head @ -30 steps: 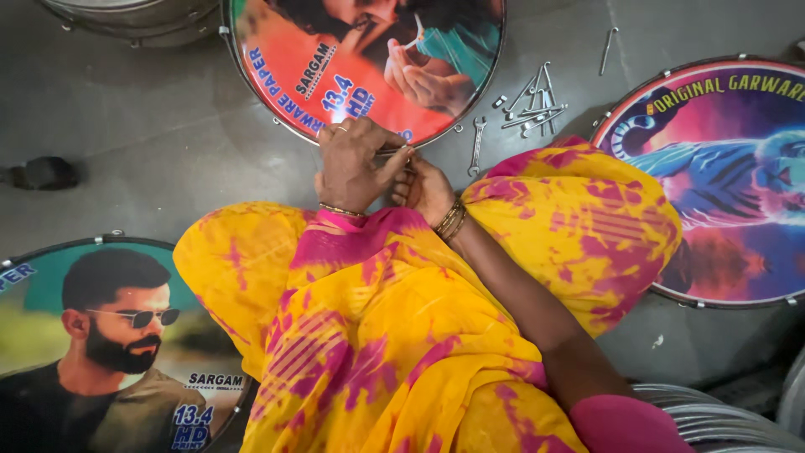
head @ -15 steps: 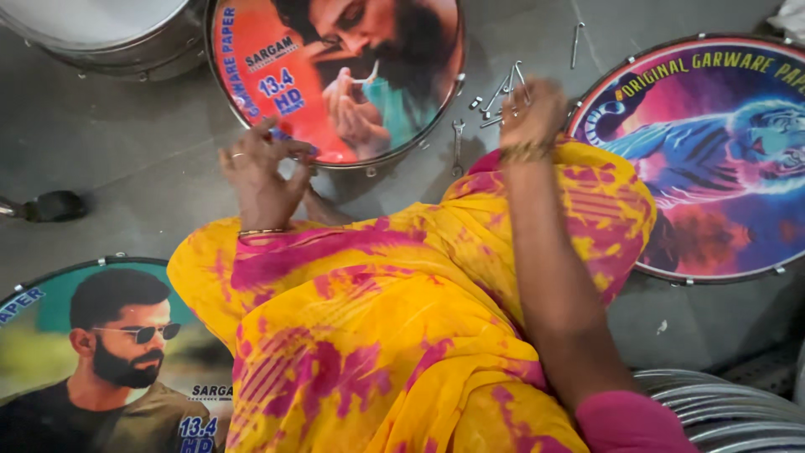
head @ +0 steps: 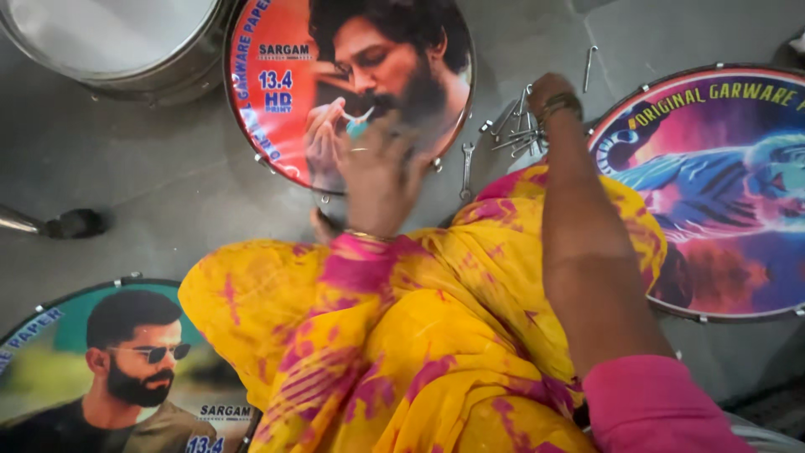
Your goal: The person assembles a drum by placing the head on the shell, inserting metal bolts into the rim, and tightening them with a wrench.
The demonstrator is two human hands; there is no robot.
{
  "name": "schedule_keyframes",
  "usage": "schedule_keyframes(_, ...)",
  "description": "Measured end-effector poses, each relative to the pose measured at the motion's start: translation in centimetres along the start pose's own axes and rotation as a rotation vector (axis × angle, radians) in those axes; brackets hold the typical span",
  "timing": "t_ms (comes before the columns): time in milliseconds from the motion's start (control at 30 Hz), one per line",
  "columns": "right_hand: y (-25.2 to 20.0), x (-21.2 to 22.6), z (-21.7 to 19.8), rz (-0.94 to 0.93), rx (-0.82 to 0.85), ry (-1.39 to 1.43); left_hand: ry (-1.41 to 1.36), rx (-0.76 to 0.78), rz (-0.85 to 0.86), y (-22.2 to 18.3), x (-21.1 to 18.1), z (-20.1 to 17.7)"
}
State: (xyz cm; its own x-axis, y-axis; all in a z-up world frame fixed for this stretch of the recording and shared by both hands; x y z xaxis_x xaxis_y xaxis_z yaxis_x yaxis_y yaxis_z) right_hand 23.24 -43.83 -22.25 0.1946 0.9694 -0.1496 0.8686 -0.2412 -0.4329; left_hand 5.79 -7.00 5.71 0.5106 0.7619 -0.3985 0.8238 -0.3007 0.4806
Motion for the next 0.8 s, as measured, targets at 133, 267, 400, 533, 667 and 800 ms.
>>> schedule_keyframes(133,-3.1,1.9,1.0,0.335,-0.053,0.331,-0.032,0.133,-0.047,2.6,-2.6,6.1)
schedule_keyframes(267,-4.7,2.7,-0.4,0.423,-0.081,0.330,0.127,0.242,-0.035,2.8,-1.7,9.1)
schedule_keyframes(400,-4.8,2.2,-1.7,0.483,-0.089,0.371,0.098,0.289,0.016,1.4,-1.3,8.8)
schedule_keyframes(533,-5.7,2.0,-1.7,0.515,0.071,0.454,0.123,0.332,0.050,-0.8,-1.0,7.0)
schedule_keyframes(667,-7.5,2.7,-2.3,0.454,0.130,0.379,0.245,0.337,0.067,-2.7,-0.4,4.0)
schedule_keyframes(800,-9.0,4.2,-2.3,0.329,0.131,0.245,0.178,0.312,-0.001,-3.9,0.4,1.4)
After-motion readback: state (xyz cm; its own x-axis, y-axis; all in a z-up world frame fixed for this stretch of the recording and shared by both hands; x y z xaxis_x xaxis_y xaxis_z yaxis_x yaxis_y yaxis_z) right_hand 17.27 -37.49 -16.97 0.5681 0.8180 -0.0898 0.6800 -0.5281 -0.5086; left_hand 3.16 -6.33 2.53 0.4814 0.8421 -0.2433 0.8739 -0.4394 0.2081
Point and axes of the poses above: each hand's wrist, its own y-axis towards the middle knuckle, its own z-axis out of the palm, x = y × z, the point moved 5 cm from there along y, towards the middle knuckle, and after that the axes turned 8 degrees about z, right-handed, at the moved point
